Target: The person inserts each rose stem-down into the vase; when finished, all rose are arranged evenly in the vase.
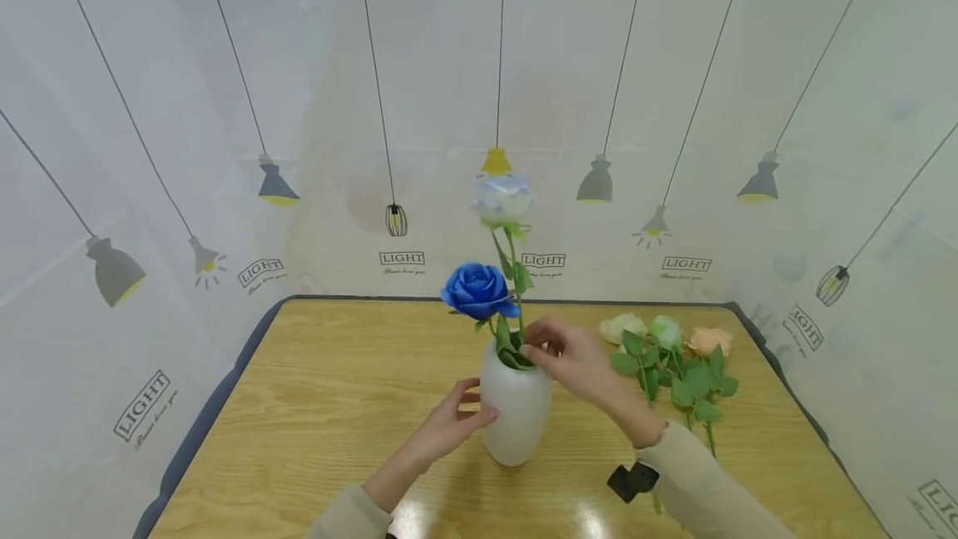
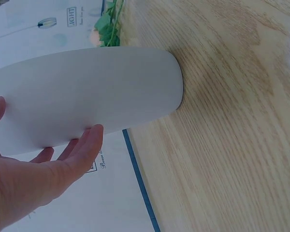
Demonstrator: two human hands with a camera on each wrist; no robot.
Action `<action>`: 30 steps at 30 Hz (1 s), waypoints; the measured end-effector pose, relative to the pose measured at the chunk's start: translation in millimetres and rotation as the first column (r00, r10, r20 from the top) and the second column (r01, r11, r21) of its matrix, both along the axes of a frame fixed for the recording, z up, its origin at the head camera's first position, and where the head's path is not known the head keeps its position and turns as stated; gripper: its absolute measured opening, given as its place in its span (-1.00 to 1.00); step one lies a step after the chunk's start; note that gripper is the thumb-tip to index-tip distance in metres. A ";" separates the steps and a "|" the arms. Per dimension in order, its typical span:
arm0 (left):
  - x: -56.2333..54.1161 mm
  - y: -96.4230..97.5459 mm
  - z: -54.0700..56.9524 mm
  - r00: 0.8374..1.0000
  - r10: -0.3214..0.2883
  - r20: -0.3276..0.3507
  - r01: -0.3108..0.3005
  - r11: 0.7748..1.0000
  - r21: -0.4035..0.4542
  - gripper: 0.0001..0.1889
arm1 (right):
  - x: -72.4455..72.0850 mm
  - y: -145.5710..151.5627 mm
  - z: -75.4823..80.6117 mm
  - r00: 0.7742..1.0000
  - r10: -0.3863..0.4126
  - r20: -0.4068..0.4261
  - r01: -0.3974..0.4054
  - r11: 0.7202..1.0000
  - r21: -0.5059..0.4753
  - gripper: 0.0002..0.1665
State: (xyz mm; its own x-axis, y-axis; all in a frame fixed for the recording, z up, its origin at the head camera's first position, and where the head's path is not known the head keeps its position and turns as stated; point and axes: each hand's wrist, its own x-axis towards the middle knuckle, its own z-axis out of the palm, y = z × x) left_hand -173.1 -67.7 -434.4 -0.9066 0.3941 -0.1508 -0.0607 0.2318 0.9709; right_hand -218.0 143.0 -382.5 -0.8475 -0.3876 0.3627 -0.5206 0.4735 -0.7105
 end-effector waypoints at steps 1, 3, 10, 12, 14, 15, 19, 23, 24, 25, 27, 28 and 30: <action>0.3 -0.1 0.9 1.000 -0.001 -0.002 0.001 1.000 0.001 -0.30 | -0.1 -0.3 -0.2 1.000 -0.007 -0.015 0.007 1.000 0.015 -0.86; 0.5 -0.1 1.8 1.000 -0.002 -0.006 0.002 1.000 0.002 -0.31 | 0.1 -0.6 0.0 0.999 -0.022 -0.031 0.023 0.999 0.034 -0.88; -8.0 -0.8 -15.8 1.000 -0.002 -0.013 0.002 1.000 0.002 -0.31 | -0.7 -0.4 -1.3 0.997 -0.052 -0.052 0.056 0.995 0.081 -0.94; -11.7 -1.2 -23.8 1.000 -0.001 -0.013 0.001 1.000 0.000 -0.29 | -0.9 -0.1 -1.5 0.997 -0.051 -0.054 0.056 0.995 0.085 -0.94; -14.9 -1.4 -30.1 1.000 0.001 -0.009 -0.001 1.000 -0.005 -0.28 | -1.8 0.3 -1.9 0.997 -0.050 -0.051 0.054 0.995 0.078 -0.94; -15.7 -1.5 -31.8 1.000 0.002 -0.010 -0.002 1.000 -0.006 -0.27 | -2.3 0.5 -1.9 0.998 -0.048 -0.049 0.051 0.996 0.070 -0.93; -17.0 -1.5 -34.2 1.000 0.006 -0.009 -0.006 1.000 -0.006 -0.26 | -5.2 1.3 -1.9 0.998 -0.064 -0.015 0.064 0.998 -0.030 -0.91; -17.0 -1.5 -34.2 1.000 0.009 -0.019 -0.009 1.000 -0.008 -0.27 | -9.3 1.5 -1.5 0.991 -0.123 0.049 0.130 0.975 -0.179 -0.84; -17.2 -1.4 -34.4 1.000 0.010 -0.021 -0.010 1.000 -0.009 -0.27 | -10.9 1.6 -1.8 0.987 -0.139 0.075 0.152 0.965 -0.212 -0.81; -17.2 -1.4 -34.5 1.000 0.011 -0.024 -0.012 1.000 -0.011 -0.27 | -12.7 1.9 -2.2 0.983 -0.154 0.102 0.175 0.954 -0.242 -0.79; -17.3 -1.3 -34.9 1.000 0.011 -0.026 -0.012 1.000 -0.014 -0.26 | -16.3 3.2 -3.9 0.971 -0.176 0.165 0.219 0.930 -0.297 -0.72; -17.1 -1.4 -35.1 1.000 0.011 -0.026 -0.012 1.000 -0.014 -0.26 | -17.7 4.5 -4.9 0.963 -0.189 0.191 0.242 0.918 -0.314 -0.69; -16.9 -1.3 -35.7 1.000 0.011 -0.025 -0.012 1.000 -0.017 -0.26 | -20.1 8.3 -7.3 0.950 -0.210 0.231 0.282 0.894 -0.347 -0.65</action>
State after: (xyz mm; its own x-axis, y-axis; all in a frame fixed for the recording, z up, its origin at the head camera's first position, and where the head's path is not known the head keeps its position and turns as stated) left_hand -190.0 -69.0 -470.1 -0.9145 0.3814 -0.1349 -0.0395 0.2475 0.9681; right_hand -238.1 151.4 -389.8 -0.9628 -0.0253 0.2689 -0.2665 0.2522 -0.9303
